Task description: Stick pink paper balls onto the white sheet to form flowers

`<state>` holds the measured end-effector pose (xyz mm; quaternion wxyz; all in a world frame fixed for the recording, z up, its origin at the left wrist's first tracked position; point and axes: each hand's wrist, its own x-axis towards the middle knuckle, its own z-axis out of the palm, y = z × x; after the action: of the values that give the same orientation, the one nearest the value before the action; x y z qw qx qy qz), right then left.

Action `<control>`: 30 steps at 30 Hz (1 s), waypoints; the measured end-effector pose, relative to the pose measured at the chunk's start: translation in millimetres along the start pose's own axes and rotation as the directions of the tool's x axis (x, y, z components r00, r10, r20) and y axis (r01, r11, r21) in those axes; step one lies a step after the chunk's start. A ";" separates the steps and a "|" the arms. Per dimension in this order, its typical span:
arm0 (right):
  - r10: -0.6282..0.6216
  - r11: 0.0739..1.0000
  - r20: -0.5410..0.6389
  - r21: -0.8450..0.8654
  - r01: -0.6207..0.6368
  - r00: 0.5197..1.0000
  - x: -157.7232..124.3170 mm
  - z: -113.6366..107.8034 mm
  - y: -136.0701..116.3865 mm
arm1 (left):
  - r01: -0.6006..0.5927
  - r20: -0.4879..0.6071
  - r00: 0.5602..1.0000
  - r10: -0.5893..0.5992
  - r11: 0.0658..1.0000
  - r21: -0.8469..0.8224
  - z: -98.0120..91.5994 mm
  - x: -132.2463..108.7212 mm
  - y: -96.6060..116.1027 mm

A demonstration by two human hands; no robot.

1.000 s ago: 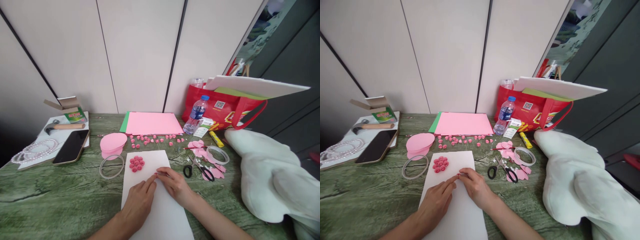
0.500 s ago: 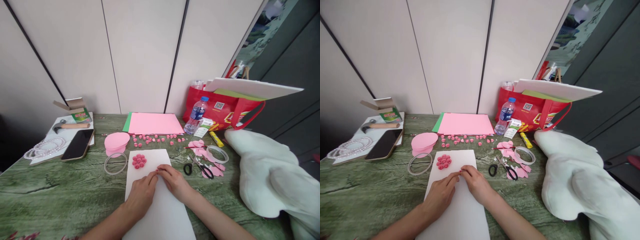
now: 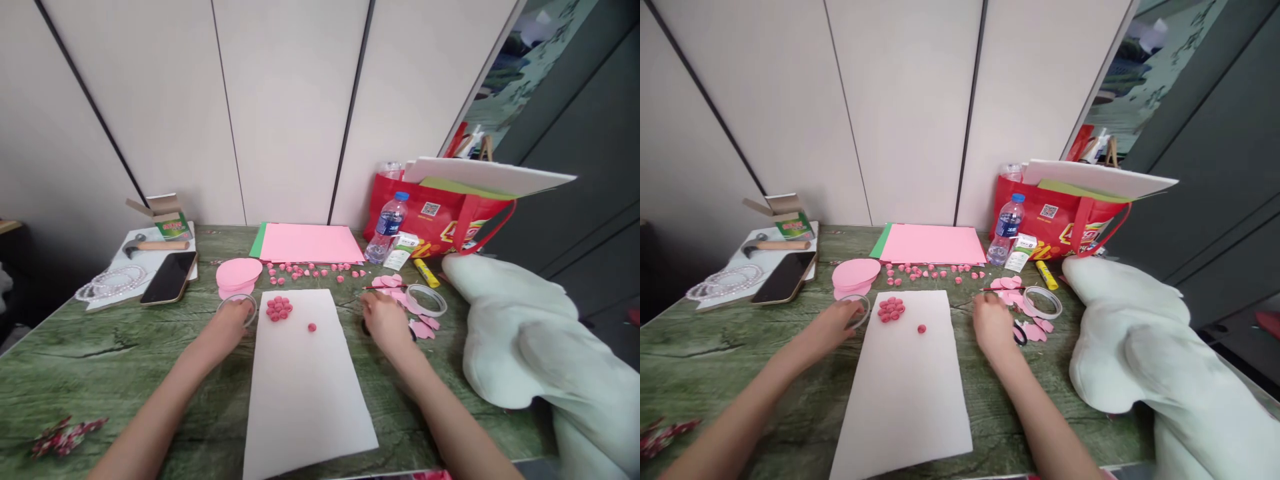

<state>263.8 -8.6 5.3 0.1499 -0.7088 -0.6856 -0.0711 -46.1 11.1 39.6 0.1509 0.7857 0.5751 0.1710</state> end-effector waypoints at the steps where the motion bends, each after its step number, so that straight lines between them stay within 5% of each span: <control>1: 0.090 0.992 0.096 -0.099 -0.081 0.991 2.0 -7.2 7.5 | 0.018 -0.004 1.000 -0.018 1.000 -0.017 -0.4 -1.8 -4.9; 5: 0.203 0.964 0.336 -0.233 -0.128 0.920 0.2 -22.2 25.0 | 0.089 -0.018 0.996 -0.092 0.988 -0.126 2.1 -4.7 -11.5; 10: 0.202 0.959 0.380 -0.265 -0.102 0.903 -10.0 -24.3 25.2 | 0.121 -0.086 0.981 -0.171 0.902 -0.413 -4.7 1.9 -0.7; 16: 0.306 0.914 0.413 -0.379 -0.144 0.858 -15.1 -27.3 24.9 | 0.048 -0.091 0.976 -0.199 0.599 -0.799 -7.2 5.0 23.9; 20: 0.240 0.930 0.382 -0.353 -0.099 0.893 -17.1 -23.9 27.6 | 0.000 -0.095 0.971 -0.217 0.400 -0.917 -3.0 9.0 31.5; 24: 0.188 0.945 0.250 -0.310 -0.105 0.950 -13.6 -25.6 30.3 | -0.023 -0.089 0.961 -0.262 0.245 -0.969 4.3 14.2 28.5; 27: 0.083 0.985 -0.008 -0.154 -0.083 0.997 -5.4 -30.7 30.1 | -0.042 -0.088 0.951 -0.295 0.160 -0.986 10.2 15.0 25.4; 30: 0.013 0.997 -0.390 0.078 0.019 0.921 4.2 -32.9 26.2 | -0.069 -0.105 0.945 -0.310 0.125 -0.990 12.7 12.8 25.3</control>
<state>293.5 -15.2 34.6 0.3117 -0.6728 -0.6454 -0.1836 -15.4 15.3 40.4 0.5577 0.4075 0.3973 0.6042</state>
